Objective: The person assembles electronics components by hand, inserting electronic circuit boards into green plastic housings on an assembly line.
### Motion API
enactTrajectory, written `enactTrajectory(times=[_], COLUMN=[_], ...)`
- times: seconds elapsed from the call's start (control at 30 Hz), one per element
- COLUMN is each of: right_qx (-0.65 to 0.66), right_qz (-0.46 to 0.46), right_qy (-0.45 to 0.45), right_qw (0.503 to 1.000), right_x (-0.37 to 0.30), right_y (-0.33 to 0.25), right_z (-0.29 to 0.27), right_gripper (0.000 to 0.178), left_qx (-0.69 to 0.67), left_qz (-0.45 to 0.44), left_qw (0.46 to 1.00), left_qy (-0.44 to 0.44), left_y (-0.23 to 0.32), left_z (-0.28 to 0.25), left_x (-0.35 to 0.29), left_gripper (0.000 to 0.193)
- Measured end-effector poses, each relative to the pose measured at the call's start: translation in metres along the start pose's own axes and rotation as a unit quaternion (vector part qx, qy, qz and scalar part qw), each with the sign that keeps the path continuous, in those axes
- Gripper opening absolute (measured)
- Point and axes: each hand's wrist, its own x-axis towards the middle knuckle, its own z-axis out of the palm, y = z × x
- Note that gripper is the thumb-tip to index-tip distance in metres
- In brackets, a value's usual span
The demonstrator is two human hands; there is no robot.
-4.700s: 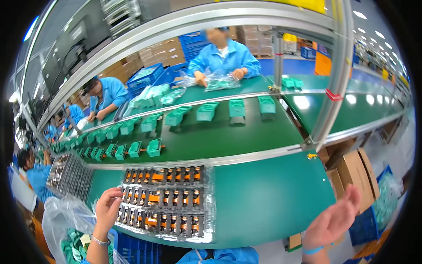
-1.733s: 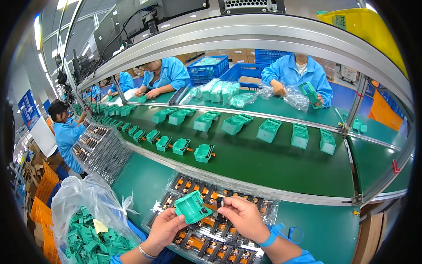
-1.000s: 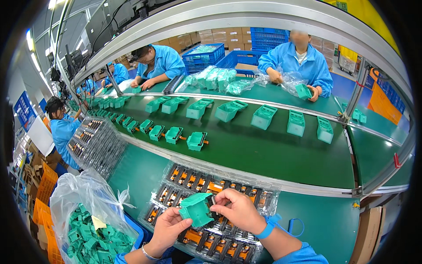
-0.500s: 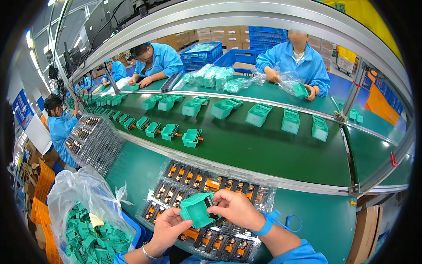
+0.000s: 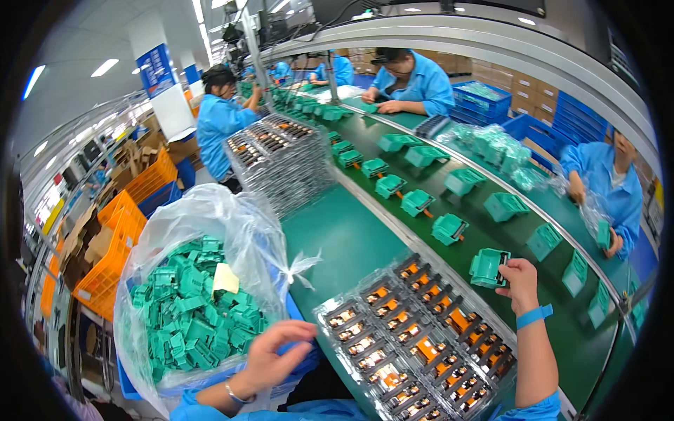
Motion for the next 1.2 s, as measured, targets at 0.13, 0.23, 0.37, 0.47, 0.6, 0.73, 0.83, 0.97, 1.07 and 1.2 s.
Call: enactTrajectory(times=[0.13, 0.23, 0.37, 0.47, 0.6, 0.73, 0.83, 0.97, 1.07, 1.2], right_qx=[0.013, 0.020, 0.041, 0.005, -0.016, -0.016, -0.020, 0.001, 0.008, -0.035], right_qz=[0.024, 0.053, 0.071, 0.056, -0.028, -0.080, -0.109, -0.112, -0.111, -0.162], right_qy=[0.004, -0.002, -0.022, -0.006, -0.043, -0.063, -0.059, -0.041, -0.018, -0.035], right_qw=[1.000, 0.998, 0.996, 0.998, 0.999, 0.995, 0.992, 0.993, 0.994, 0.986], right_x=[0.043, 0.066, 0.070, 0.042, -0.010, -0.062, -0.098, -0.126, -0.141, -0.161], right_y=[0.027, 0.043, 0.046, 0.027, -0.002, -0.014, -0.017, -0.005, 0.002, 0.010], right_z=[0.012, 0.023, 0.030, 0.026, 0.012, -0.015, -0.036, -0.062, -0.068, -0.068], right_gripper=[0.013, 0.012, 0.015, 0.020, 0.025, 0.021, 0.018, 0.015, 0.014, 0.010], left_qx=[0.144, 0.296, 0.434, 0.504, 0.552, 0.509, 0.386, 0.271, 0.234, 0.208], left_qz=[-0.077, -0.142, -0.093, -0.120, -0.199, -0.233, -0.220, -0.224, -0.123, 0.079], left_qw=[0.971, 0.935, 0.896, 0.854, 0.801, 0.822, 0.895, 0.935, 0.964, 0.974], left_qy=[0.175, 0.138, 0.007, -0.042, -0.119, -0.105, -0.032, 0.043, 0.038, -0.032], left_y=[-0.022, -0.034, -0.061, -0.082, -0.084, -0.092, -0.079, -0.025, 0.002, 0.018], left_z=[-0.081, -0.121, -0.128, -0.119, -0.111, -0.128, -0.148, -0.157, -0.142, -0.095], left_x=[-0.013, -0.026, -0.031, -0.019, -0.005, -0.005, -0.011, -0.017, -0.022, -0.006], left_gripper=[0.017, 0.025, 0.040, 0.053, 0.057, 0.047, 0.040, 0.038, 0.048, 0.082])
